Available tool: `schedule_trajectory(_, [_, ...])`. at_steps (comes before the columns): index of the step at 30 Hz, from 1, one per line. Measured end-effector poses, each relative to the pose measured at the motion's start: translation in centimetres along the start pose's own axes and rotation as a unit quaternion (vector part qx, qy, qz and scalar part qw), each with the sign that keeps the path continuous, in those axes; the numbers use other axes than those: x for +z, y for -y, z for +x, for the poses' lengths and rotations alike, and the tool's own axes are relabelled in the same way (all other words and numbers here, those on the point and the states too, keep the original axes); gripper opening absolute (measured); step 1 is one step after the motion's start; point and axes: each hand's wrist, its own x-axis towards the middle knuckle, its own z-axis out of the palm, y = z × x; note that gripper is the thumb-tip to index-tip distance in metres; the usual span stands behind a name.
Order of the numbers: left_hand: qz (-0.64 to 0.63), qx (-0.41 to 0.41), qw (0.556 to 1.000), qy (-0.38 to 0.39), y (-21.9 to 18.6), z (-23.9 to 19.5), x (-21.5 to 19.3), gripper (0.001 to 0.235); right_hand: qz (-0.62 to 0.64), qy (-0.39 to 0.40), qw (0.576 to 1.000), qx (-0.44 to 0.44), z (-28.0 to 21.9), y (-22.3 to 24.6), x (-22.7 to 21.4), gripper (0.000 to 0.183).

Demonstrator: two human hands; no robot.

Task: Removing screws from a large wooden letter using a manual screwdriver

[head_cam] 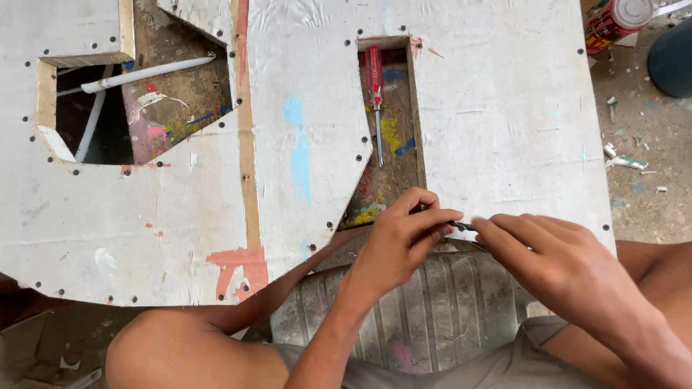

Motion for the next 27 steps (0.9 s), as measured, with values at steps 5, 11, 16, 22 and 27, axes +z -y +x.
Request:
schedule_trajectory(5, [-0.031, -0.027, 0.999, 0.035, -0.3, 0.3, -1.4, 0.024, -0.083, 0.002, 0.996, 0.016, 1.1, 0.7, 1.2, 0.035])
schedule_trajectory(11, [-0.098, -0.065, 0.993, 0.028, -0.1, 0.4, -1.6, 0.031, -0.151, -0.025, 0.988, 0.002, 1.8, 0.4, 0.8, 0.036])
schedule_trajectory(16, [-0.13, -0.058, 0.99, 0.012, 0.7, 0.3, -1.1, 0.033, -0.133, -0.021, 0.991, -0.009, 2.2, 0.3, 0.5, 0.031])
schedule_trajectory(22, [-0.163, -0.115, 0.979, -0.032, 0.4, 0.3, -1.4, 0.024, -0.18, 0.004, 0.983, -0.046, 3.1, 0.2, 0.5, 0.024])
schedule_trajectory(27, [-0.211, -0.121, 0.97, 0.013, 0.6, 0.2, -2.2, 0.042, -0.13, 0.086, 0.987, -0.038, 3.3, -0.8, 1.3, 0.03])
